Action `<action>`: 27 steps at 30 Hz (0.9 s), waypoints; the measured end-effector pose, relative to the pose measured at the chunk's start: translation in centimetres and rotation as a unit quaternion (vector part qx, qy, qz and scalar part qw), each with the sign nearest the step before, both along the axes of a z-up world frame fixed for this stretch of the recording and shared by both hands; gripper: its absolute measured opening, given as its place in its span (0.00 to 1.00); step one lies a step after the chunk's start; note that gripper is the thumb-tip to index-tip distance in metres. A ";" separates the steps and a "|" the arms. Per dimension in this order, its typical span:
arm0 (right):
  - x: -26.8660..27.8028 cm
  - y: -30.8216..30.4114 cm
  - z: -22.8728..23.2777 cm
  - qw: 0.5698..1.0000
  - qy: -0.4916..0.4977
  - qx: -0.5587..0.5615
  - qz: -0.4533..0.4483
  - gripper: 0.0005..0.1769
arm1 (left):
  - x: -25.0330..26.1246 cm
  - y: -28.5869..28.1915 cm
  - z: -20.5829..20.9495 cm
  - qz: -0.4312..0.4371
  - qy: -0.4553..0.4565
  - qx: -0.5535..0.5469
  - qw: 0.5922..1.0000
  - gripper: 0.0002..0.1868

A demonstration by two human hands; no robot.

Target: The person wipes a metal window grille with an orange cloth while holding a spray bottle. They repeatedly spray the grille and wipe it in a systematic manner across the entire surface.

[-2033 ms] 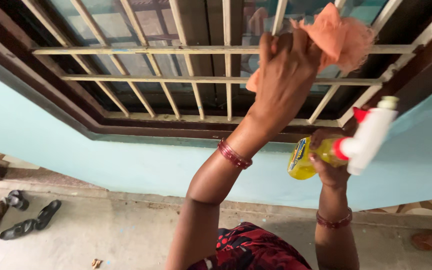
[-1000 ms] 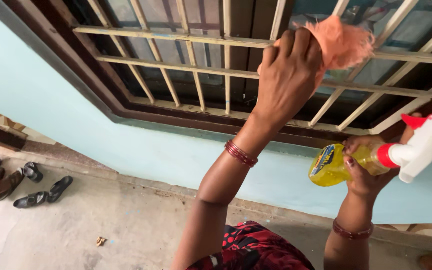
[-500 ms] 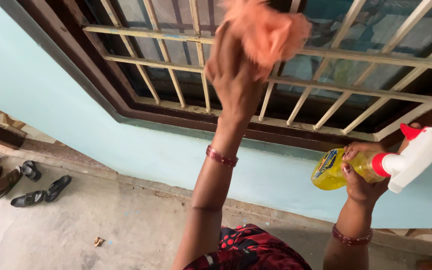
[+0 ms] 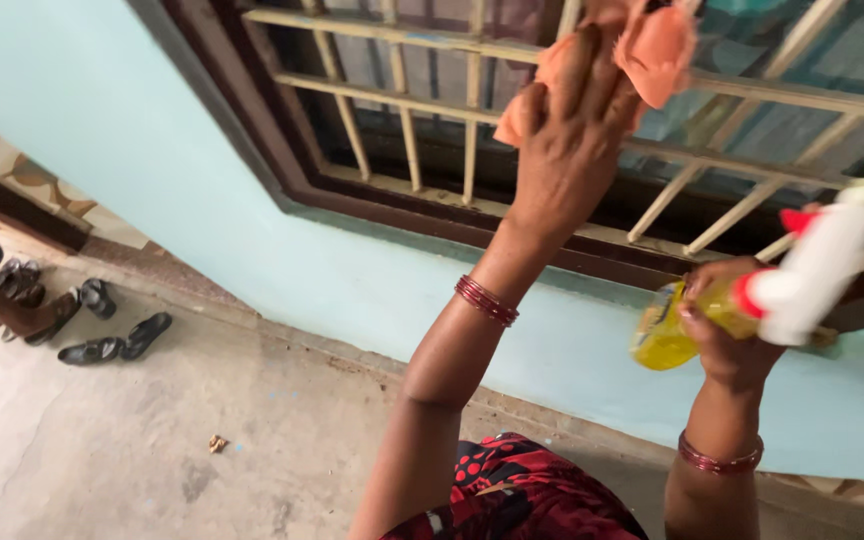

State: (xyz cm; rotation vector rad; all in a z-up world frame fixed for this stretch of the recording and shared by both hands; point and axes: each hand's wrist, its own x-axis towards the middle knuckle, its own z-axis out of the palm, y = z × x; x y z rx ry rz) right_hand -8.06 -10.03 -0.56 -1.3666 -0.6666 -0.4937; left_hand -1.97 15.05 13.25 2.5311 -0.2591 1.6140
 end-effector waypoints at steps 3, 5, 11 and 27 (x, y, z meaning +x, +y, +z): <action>-0.3 3.1 1.1 0.997 -0.013 0.045 0.063 0.39 | -0.6 1.6 -1.7 -0.051 -0.007 0.003 0.999 0.18; -0.6 5.8 2.3 0.990 -0.026 0.082 0.111 0.53 | -0.9 3.3 -2.5 -0.051 0.017 -0.003 0.999 0.12; -0.6 9.2 3.2 0.986 0.003 0.095 0.134 0.61 | -0.8 7.7 0.1 -0.056 0.015 -0.059 0.997 0.16; -1.1 9.6 2.1 0.986 0.006 0.135 0.098 0.62 | 0.0 8.0 -1.9 -0.138 0.006 -0.041 0.990 0.20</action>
